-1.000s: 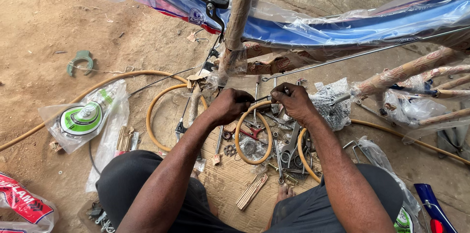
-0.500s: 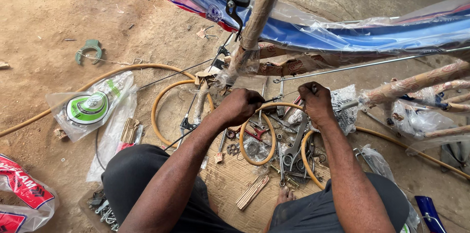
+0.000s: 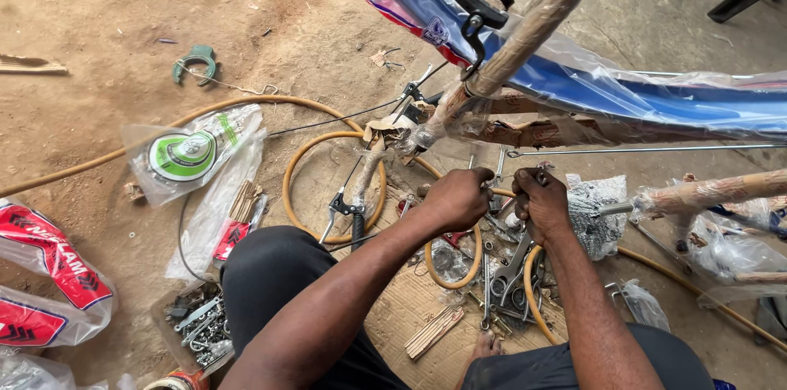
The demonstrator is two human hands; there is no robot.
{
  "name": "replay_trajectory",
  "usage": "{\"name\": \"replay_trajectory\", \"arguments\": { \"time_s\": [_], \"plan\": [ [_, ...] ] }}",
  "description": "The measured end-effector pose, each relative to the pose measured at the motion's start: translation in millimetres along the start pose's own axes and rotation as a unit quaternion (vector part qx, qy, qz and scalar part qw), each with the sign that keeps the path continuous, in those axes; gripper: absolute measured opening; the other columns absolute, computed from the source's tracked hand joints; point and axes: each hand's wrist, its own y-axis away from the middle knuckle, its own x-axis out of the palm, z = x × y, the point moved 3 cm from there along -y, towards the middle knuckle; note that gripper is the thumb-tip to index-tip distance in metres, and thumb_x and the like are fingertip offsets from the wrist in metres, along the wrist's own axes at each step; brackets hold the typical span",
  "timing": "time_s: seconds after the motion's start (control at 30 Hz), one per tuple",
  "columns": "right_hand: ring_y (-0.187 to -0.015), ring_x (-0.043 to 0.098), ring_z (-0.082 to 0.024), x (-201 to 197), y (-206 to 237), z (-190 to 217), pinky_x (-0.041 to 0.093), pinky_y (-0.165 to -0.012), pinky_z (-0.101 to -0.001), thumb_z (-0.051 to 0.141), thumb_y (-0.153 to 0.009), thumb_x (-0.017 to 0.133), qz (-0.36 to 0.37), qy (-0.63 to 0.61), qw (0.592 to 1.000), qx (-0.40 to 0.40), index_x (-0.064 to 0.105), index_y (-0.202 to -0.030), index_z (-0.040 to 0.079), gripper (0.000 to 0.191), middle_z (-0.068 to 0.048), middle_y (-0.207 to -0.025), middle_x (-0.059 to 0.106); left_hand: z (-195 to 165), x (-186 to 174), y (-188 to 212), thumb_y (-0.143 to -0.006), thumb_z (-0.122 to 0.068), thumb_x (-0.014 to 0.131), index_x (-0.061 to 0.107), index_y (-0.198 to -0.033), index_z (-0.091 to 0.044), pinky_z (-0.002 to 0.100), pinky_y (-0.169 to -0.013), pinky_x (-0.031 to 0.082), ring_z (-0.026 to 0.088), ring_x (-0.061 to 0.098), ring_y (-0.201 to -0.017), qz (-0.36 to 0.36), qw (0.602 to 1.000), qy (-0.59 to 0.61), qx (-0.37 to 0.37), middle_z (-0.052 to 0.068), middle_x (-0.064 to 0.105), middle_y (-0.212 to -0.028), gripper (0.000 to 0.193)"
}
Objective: The person is assembling a bicycle, specifically working on the front fork and handlebar area. They are seen attaching and adjusting brake cables and other components using their hands and various tools.
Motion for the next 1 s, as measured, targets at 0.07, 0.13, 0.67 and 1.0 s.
{"name": "replay_trajectory", "arguments": {
  "time_s": [0.07,0.13,0.67,1.0],
  "plan": [
    [-0.045,0.045,-0.007,11.1,2.0,-3.9,0.037,-0.037,-0.0252,0.019,-0.096,0.072,0.012,-0.028,0.999,0.009,0.066,-0.094,0.006,0.014,-0.004,-0.074,0.064,3.0,3.3,-4.6,-0.102,-0.028,0.053,0.063,-0.136,-0.013,0.048,-0.092,0.054,0.032,0.071,-0.101,-0.013,1.0,0.018,-0.004,0.018,0.073,-0.115,0.038],
    [-0.046,0.046,-0.008,17.4,0.8,-5.1,0.037,-0.038,-0.0261,0.018,-0.096,0.073,0.011,-0.035,0.999,0.001,0.067,-0.096,0.006,0.013,-0.004,-0.074,0.064,5.0,6.0,-8.7,-0.1,-0.024,0.053,0.066,-0.135,-0.015,0.048,-0.088,0.056,0.031,0.073,-0.098,-0.032,0.999,0.016,0.004,0.018,0.076,-0.11,0.039],
    [-0.08,0.072,-0.035,73.7,-1.6,52.3,0.057,-0.067,-0.0449,0.01,-0.091,0.076,-0.1,0.535,0.725,-0.422,0.074,-0.116,0.013,0.025,-0.017,-0.097,0.07,53.1,-16.6,-36.9,-0.096,-0.02,0.06,0.075,-0.102,-0.002,0.048,-0.081,0.057,0.032,0.073,-0.082,-0.253,0.965,0.074,0.003,0.019,0.076,-0.093,0.024],
    [-0.084,0.075,-0.029,69.5,-6.0,46.2,0.059,-0.074,-0.0404,0.021,-0.099,0.076,-0.138,0.481,0.759,-0.416,0.077,-0.11,0.013,0.014,-0.014,-0.099,0.074,45.7,-11.5,-43.7,-0.096,-0.013,0.058,0.074,-0.092,0.001,0.044,-0.074,0.059,0.03,0.073,-0.076,-0.25,0.963,0.087,0.053,0.017,0.075,-0.09,0.022]
  ]
}}
